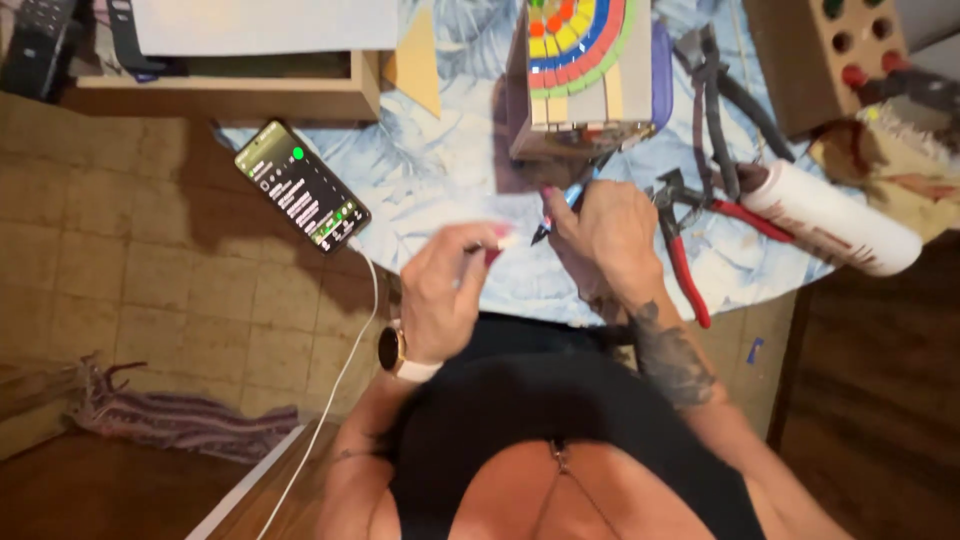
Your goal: Decorating a small box with a mosaic pattern by marking, cutting, and gluing wooden sticks.
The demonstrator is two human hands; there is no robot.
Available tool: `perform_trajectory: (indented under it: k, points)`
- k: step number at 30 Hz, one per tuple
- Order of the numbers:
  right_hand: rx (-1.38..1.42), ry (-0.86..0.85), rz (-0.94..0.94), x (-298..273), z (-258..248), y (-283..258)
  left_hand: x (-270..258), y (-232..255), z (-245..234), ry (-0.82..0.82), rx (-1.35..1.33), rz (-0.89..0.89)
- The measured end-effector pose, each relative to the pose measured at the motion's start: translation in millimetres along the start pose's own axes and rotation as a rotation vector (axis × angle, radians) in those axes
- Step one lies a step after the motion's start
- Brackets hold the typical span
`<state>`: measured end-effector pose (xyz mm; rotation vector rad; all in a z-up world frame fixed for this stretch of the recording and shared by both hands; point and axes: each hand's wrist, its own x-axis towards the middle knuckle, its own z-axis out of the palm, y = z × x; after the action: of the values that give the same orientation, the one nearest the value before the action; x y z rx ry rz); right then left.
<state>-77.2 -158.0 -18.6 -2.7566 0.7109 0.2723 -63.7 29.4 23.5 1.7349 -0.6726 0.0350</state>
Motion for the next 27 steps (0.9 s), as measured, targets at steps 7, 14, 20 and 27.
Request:
perform_trajectory:
  k: [7, 14, 20, 27]
  points:
    - [0.287, -0.021, -0.015, -9.3, -13.9, 31.4, 8.5, -6.6, 16.9, -0.087, -0.212, 0.025]
    - [1.508, -0.166, -0.271, -40.9, -54.0, 86.1, 37.3, 10.5, 30.5, -0.317, -0.172, -0.179]
    - [1.058, 0.228, -0.676, -12.2, -105.9, 53.8, 42.9, 1.2, 50.3, -0.212, -0.369, -0.255]
    - [0.51, 0.075, -0.89, 20.6, -130.0, -5.9, 44.4, -3.8, 55.9, -0.176, -0.244, -0.088]
